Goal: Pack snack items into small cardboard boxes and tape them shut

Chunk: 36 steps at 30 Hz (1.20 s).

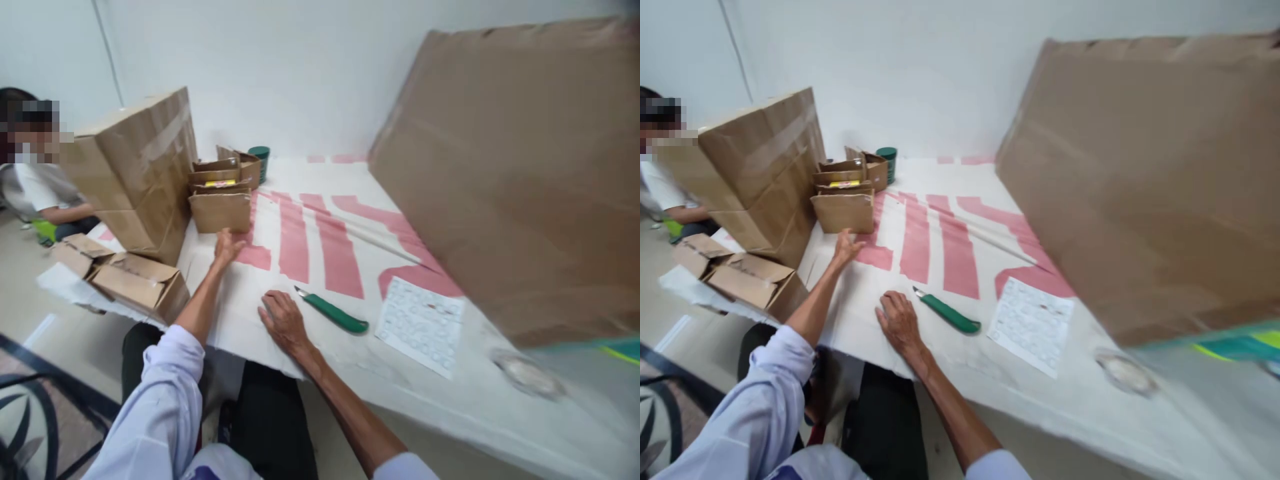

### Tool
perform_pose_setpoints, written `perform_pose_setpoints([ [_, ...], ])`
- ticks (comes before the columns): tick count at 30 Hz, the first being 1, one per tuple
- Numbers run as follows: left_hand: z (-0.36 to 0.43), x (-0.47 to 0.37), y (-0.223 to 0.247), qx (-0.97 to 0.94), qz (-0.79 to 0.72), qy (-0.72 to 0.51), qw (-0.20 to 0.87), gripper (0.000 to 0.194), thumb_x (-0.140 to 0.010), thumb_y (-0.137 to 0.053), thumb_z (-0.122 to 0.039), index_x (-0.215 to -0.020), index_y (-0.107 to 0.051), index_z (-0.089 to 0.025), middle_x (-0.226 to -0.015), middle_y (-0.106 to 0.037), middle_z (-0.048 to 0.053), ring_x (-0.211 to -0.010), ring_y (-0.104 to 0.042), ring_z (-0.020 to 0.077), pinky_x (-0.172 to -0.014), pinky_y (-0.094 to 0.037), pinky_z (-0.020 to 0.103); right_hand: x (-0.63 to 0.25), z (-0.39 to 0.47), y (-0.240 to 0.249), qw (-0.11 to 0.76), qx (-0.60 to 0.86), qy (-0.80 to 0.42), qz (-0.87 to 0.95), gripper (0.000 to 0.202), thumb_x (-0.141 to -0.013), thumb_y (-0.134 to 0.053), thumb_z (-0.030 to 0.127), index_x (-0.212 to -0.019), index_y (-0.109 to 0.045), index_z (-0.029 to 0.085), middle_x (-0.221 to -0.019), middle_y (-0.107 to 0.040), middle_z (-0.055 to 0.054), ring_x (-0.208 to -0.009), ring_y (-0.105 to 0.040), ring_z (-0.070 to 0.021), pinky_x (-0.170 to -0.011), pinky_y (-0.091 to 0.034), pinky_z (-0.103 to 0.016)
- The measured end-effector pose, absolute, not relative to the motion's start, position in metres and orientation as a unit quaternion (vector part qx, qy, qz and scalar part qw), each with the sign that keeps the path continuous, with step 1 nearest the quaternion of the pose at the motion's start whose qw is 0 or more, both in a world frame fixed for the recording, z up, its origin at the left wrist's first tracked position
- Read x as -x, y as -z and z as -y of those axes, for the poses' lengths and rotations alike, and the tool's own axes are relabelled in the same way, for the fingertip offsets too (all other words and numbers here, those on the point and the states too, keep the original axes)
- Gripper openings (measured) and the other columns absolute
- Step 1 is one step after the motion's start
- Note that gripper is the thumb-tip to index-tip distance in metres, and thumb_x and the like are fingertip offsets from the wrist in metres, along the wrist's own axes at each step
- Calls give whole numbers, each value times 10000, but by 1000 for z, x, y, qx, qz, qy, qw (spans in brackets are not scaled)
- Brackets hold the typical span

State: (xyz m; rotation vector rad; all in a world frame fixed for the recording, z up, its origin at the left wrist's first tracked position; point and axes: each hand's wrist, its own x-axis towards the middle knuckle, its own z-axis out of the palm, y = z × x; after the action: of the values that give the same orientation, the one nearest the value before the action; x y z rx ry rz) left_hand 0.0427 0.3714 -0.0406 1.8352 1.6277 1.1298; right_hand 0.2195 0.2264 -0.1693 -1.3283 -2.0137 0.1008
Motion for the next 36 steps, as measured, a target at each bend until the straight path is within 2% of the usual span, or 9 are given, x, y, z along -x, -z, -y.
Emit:
perform_pose_setpoints([
  [4,-271,-34,39,-697,-552,-415,194,438,-858,-821,-240,-1273,-684,-235,-1334,-706,142,-1297,-652,315,-1141,-543,475,-224,-225,175,355,499,-53,789,234,-1047,-511,300,-1080,-718,195,-1173,-714,-170,-1078,-609,-324,-945,-484,-458],
  [7,-196,10,26,-722,-495,-481,52,324,-952,-710,-251,-1274,-678,-262,-1329,-697,132,-1306,-639,301,-1181,-504,510,-225,-224,176,353,493,-59,793,232,-1039,-514,310,-1089,-715,204,-1169,-714,-167,-1092,-609,-326,-966,-484,-459],
  [10,-154,81,11,-654,-553,-510,-87,246,-967,-681,-257,-1212,-697,-254,-1286,-700,128,-1289,-637,309,-1204,-468,541,-224,-223,176,351,496,-57,792,220,-1026,-518,306,-1078,-709,209,-1156,-715,-162,-1080,-609,-322,-977,-489,-463],
  [13,-146,142,9,-608,-630,-463,-138,250,-949,-694,-342,-1171,-712,-230,-1369,-682,155,-1393,-574,362,-1245,-416,599,-224,-224,176,351,498,-54,791,209,-1010,-524,310,-1055,-701,207,-1146,-717,-163,-1070,-612,-321,-991,-496,-471],
  [18,-151,161,29,-615,-675,-396,-96,320,-992,-609,-406,-1211,-712,-197,-1457,-641,194,-1475,-509,394,-1249,-414,616,-216,-223,165,366,503,-91,777,216,-986,-535,351,-1049,-698,222,-1121,-723,-152,-1075,-632,-319,-992,-530,-477],
  [25,-120,78,41,-683,-612,-389,-88,319,-1024,-616,-382,-1274,-720,-213,-1444,-643,181,-1439,-513,399,-1191,-459,618,-164,-202,111,488,435,-244,716,354,-1009,-579,508,-1221,-682,245,-1209,-699,-133,-1102,-689,-289,-911,-616,-466],
  [30,-106,63,32,-728,-531,-434,-13,326,-1021,-638,-350,-1327,-700,-256,-1378,-683,139,-1346,-609,325,-1183,-477,551,-173,-183,86,518,445,-278,675,394,-1005,-605,546,-1243,-679,241,-1229,-694,-127,-1120,-701,-277,-906,-627,-461],
  [33,-129,96,25,-612,-584,-532,8,472,-937,-728,-426,-1363,-663,-235,-1434,-637,158,-1397,-578,342,-1177,-481,547,-190,-175,79,514,455,-284,670,386,-999,-621,547,-1226,-692,244,-1225,-699,-124,-1096,-710,-274,-898,-632,-462],
  [36,-161,126,23,-519,-616,-569,168,658,-824,-784,-537,-1377,-628,-215,-1395,-666,161,-1329,-632,361,-1096,-538,534,-193,-172,70,517,450,-283,671,372,-1007,-618,541,-1227,-691,250,-1243,-691,-122,-1108,-704,-267,-905,-632,-455],
])
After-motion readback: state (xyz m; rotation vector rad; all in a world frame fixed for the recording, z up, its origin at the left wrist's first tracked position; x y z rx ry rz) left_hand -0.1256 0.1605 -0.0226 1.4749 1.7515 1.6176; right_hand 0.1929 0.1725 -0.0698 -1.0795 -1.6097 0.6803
